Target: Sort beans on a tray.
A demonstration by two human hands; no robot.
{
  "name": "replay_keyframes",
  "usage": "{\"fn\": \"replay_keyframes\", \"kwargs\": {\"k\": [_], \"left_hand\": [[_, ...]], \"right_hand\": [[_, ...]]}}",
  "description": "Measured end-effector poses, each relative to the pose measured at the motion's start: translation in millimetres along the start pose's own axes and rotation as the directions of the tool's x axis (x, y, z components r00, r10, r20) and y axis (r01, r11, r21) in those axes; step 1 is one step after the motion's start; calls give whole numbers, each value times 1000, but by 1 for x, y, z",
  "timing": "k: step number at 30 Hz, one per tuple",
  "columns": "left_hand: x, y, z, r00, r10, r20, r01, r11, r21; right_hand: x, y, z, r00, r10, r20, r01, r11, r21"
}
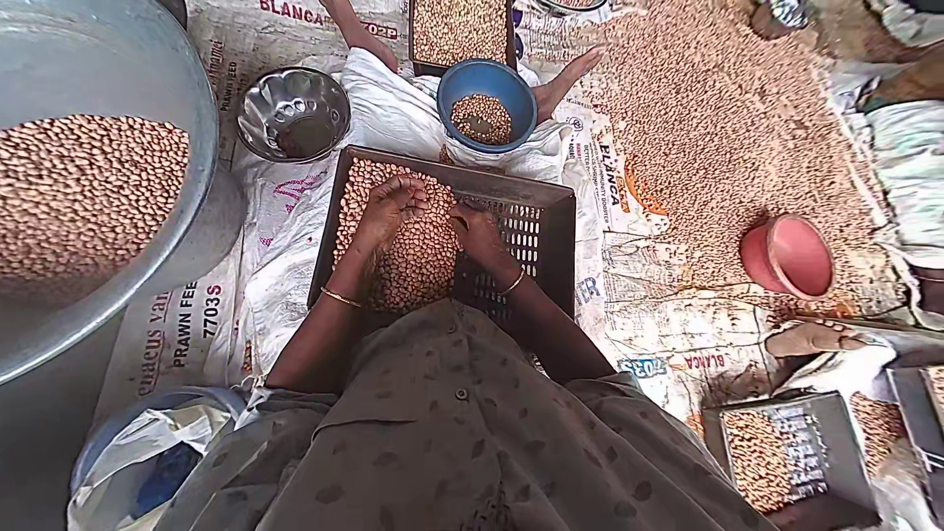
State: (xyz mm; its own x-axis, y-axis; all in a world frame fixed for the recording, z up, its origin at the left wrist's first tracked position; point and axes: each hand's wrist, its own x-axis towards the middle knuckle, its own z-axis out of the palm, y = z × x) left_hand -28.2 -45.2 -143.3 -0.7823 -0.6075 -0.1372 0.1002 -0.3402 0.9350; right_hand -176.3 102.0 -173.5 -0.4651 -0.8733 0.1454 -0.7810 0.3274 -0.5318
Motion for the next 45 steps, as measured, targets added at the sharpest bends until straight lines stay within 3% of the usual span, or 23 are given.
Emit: {"fn": "replay_keyframes", "kwargs": {"k": [5,8,10,13,14,16,19,22,24,29,31,33,35,37,40,43,45], "left_hand": [[-3,3,2,971,-206,122,188,971,147],[-6,9,5,927,-355,121,323,919,226],[-22,19,10,932,-361,16,357,927,116],[-36,38,15,948,-284,-146,285,958,-18],[-34,36,12,959,-226,-173,228,974,-5],[-31,30,9,981,-52,-187,87,979,185],[-35,34,18,992,111,-67,-49,799,599],[-41,27,23,970,207,125,-216,503,837],[-35,20,25,947,213,240,-300,325,897],[-19,16,37,965,149,217,-243,186,952],[-21,16,36,966,172,194,-235,265,935],[-24,21,31,977,188,97,-180,496,850],[-37,24,24,994,109,-30,-65,767,639],[-48,24,13,997,-50,-65,69,936,344],[-38,32,18,979,-200,-30,203,971,129],[-25,33,20,960,-272,-67,271,962,-25],[-17,27,11,963,-253,-94,243,964,-106]], "right_hand": [[1,-15,-25,991,29,-130,26,916,400],[16,-34,-34,996,-61,-58,83,837,540],[24,-30,-25,995,-71,-72,94,909,406],[21,-21,-2,997,-74,-33,79,982,172],[12,-24,2,995,-91,-35,95,988,124],[6,-24,8,987,-138,-84,144,987,69],[5,-24,8,982,-158,-103,166,984,67],[7,-25,9,983,-148,-111,156,985,70],[8,-25,9,986,-127,-109,135,988,70],[3,-27,3,988,-103,-115,115,988,105],[-1,-32,-8,992,-51,-115,73,978,195],[0,-28,-15,984,20,-179,35,954,299],[1,-25,-25,977,86,-195,3,910,415],[4,-30,-35,985,83,-151,11,845,534],[31,-36,-31,991,-58,-124,117,833,541],[40,-42,-31,1000,-11,-8,12,981,194],[50,-26,-9,1000,-26,10,26,1000,11]]}}
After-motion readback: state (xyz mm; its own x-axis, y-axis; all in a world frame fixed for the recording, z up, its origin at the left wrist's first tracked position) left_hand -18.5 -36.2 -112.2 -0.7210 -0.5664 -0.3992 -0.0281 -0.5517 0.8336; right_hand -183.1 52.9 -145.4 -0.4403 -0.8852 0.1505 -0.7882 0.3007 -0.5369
